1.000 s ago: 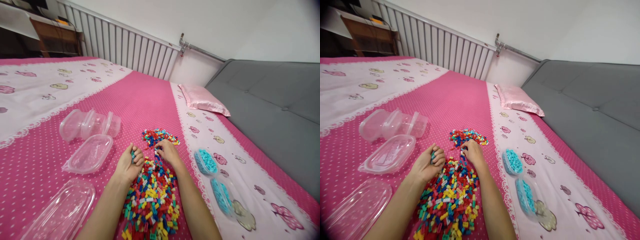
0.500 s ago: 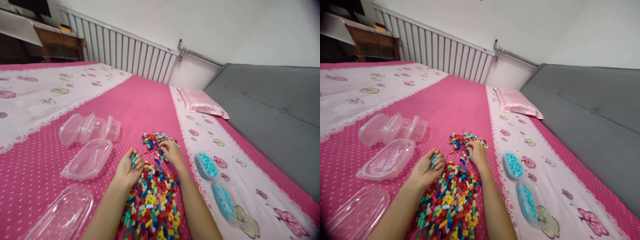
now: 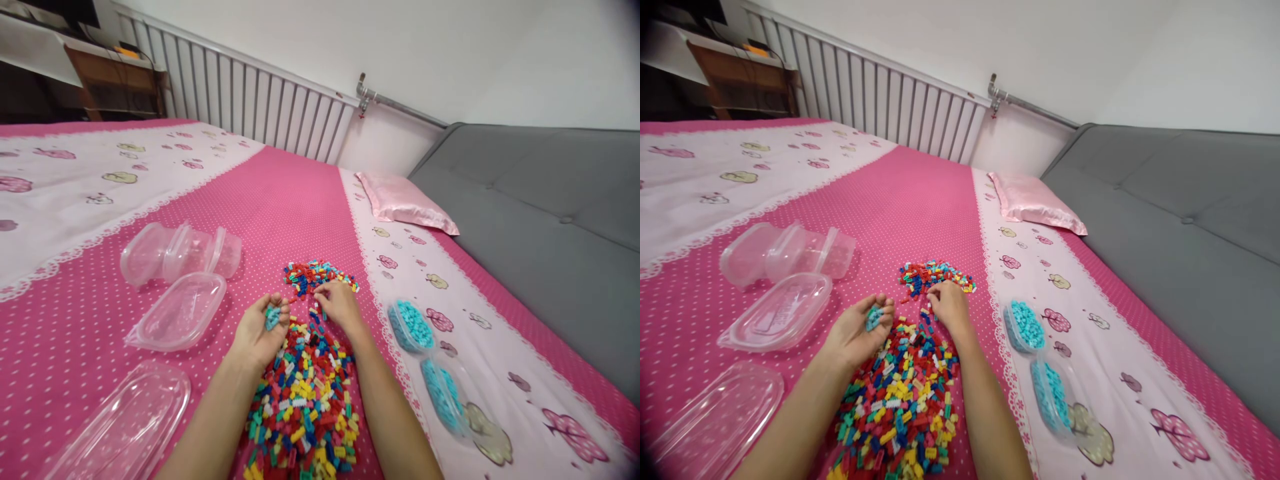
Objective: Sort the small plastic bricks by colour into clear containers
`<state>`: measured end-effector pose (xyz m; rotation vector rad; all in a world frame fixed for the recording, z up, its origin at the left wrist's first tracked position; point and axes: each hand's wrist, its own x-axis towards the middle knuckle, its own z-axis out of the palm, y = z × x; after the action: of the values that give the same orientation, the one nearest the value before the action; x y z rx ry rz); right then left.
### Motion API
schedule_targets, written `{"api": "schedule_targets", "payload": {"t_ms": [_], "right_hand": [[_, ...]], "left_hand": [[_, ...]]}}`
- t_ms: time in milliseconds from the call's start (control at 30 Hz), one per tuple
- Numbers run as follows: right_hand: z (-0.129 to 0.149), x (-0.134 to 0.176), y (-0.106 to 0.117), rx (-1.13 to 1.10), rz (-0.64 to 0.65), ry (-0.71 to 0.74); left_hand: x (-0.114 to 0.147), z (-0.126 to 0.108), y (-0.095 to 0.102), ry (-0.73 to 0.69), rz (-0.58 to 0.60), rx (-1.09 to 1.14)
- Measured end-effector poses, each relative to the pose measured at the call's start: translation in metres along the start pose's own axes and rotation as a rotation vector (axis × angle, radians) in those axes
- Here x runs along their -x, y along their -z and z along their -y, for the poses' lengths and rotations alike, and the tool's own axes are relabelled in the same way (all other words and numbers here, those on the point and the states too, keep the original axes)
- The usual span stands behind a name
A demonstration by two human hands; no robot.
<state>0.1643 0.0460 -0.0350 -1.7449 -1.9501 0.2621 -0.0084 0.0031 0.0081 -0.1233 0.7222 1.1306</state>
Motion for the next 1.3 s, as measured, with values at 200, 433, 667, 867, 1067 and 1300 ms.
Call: {"api": "schedule_targets", "payload": {"t_ms": [200,433,667,867,1067,1300], "right_hand": [[0.020,0.007,0.031,-0.490,-0.036,0.019],[0.022,0.010,0.040,-0.392,-0.054,-0.009],[-0.023,0.005,0.036,0.025,0.054,-0.260],[-0.024,0.006,0.039,0.003,0.174,-0.232],[-0.014,0.007,0.032,-0.077,0.370,-0.087],[0.002,0.009,0.029,0.166,0.362,-0.068]], "left_hand": [[0.001,0.005,-0.003,0.086,0.026,-0.014],[0.000,0.004,-0.003,0.090,0.008,-0.006],[0.002,-0.005,0.001,0.028,0.070,0.023],[0.005,-0.005,0.000,0.032,0.141,0.015],[0.004,-0.005,0.001,0.017,0.147,0.019],[0.006,-0.005,-0.001,0.023,0.131,0.019]]}}
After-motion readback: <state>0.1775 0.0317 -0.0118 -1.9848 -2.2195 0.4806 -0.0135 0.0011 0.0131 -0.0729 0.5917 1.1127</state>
